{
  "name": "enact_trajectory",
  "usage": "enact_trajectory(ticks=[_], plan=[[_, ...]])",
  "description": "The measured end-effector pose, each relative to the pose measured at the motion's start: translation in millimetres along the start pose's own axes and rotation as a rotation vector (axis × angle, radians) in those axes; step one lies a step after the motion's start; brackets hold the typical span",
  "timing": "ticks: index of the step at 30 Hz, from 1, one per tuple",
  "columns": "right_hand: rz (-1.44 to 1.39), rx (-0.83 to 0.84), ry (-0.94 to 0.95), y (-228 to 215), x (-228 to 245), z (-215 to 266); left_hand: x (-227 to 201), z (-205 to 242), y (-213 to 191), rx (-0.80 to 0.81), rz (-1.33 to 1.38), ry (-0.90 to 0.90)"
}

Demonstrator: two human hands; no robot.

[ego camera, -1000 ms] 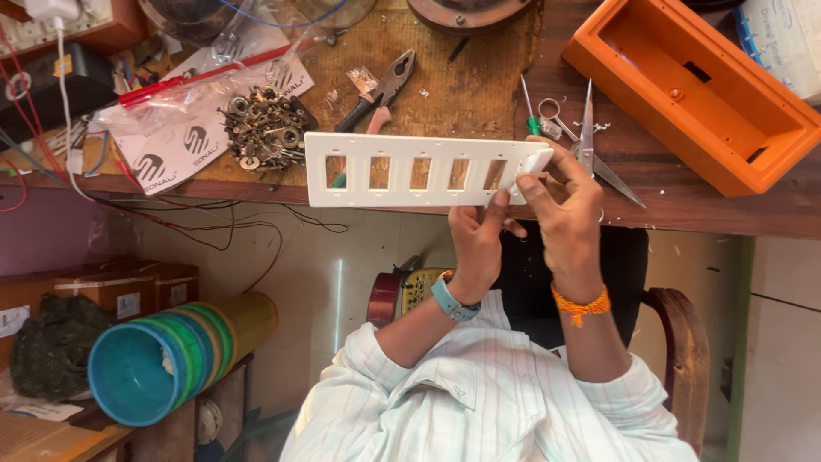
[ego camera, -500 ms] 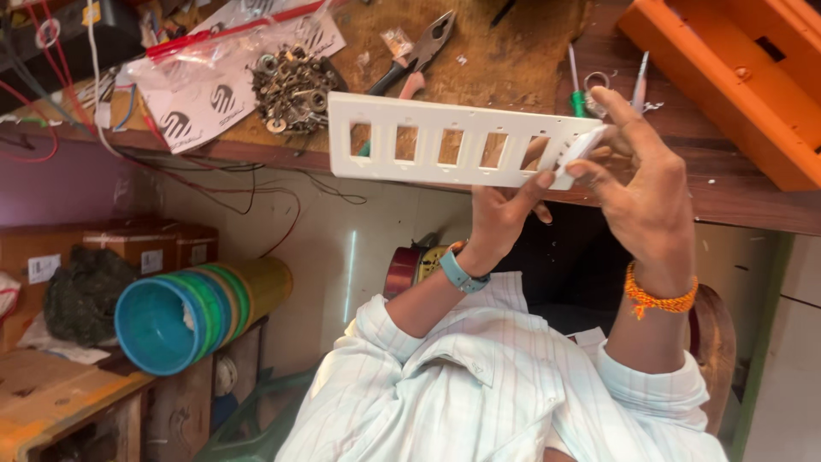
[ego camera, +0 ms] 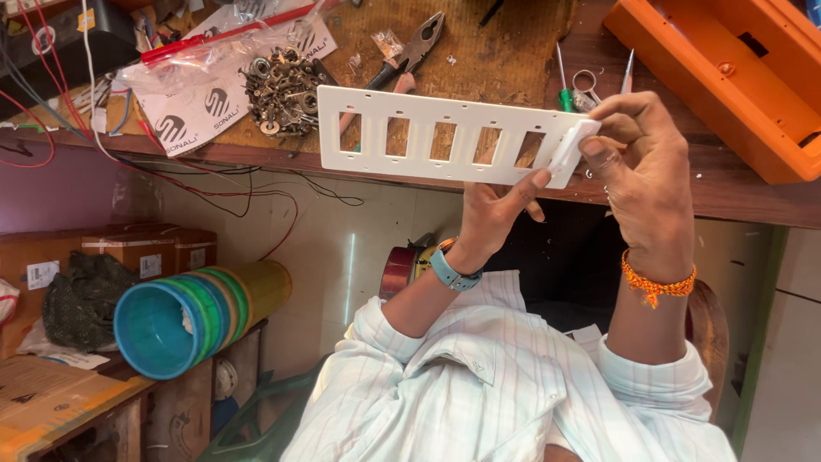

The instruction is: The person uses scissors to trim excess plastic from the edges of a white plastic plate with multiple rectangular cutouts. They rotate the plate and repeatedly snip small pieces, then use a screwdriver to scrape and clean the edges.

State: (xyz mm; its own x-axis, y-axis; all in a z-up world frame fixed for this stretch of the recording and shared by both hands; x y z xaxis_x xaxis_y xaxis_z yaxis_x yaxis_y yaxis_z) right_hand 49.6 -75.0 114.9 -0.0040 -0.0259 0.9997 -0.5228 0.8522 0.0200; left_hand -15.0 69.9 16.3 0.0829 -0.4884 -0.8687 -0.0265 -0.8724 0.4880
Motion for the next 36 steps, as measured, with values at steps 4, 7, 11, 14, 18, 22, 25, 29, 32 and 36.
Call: enact_trajectory(ticks=[4, 7, 11, 14, 18, 22, 25, 29, 32, 36], plan=[[0.029, 0.085, -0.065, 11.4, 15.6, -4.3, -19.6, -0.8, 8.4, -0.024, 0.041, 0.018], [-0.006, 0.129, 0.02, 12.3, 18.7, -9.7, -34.0, -4.0, 10.3, 0.008, 0.092, 0.046], [0.106, 0.093, 0.005, 12.1, 4.0, -6.8, -39.0, 0.0, 9.1, 0.037, 0.174, 0.044], [-0.007, -0.01, -0.147, 10.6, -6.1, -6.2, -43.3, -3.2, 15.0, 0.111, 0.167, 0.085], [0.127, -0.062, -0.193, 7.6, -14.1, -4.7, -45.1, -4.5, 19.2, 0.157, 0.14, 0.08], [0.185, -0.078, -0.195, 2.5, -13.6, -2.4, -41.2, -8.9, 16.7, 0.12, 0.182, 0.073], [0.055, -0.052, -0.157, 5.9, -16.5, -1.1, -36.2, -11.5, 14.7, 0.071, 0.248, 0.096], [0.039, -0.017, -0.071, 21.1, -31.7, 5.5, -23.2, -9.9, 14.3, 0.023, 0.321, 0.15], [-0.011, -0.087, 0.006, 27.8, -45.4, 9.0, -8.2, -10.2, 14.5, 0.0, 0.373, 0.12], [0.008, -0.204, -0.112, 14.4, -40.3, 7.8, 8.0, -6.2, 16.8, -0.082, 0.265, -0.097]])
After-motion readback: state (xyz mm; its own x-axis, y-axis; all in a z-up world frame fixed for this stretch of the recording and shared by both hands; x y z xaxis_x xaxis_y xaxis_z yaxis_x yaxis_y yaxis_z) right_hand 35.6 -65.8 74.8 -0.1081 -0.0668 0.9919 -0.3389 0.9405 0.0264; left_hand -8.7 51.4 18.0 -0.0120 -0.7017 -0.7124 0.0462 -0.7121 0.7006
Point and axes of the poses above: each hand's wrist, its own z-axis away from the middle knuckle, its own y-axis out of the palm, x = y × z, the point moved 3 cm from there along -z, towards the middle knuckle, and after that the axes turned 12 degrees about x, right-handed, at the moved point
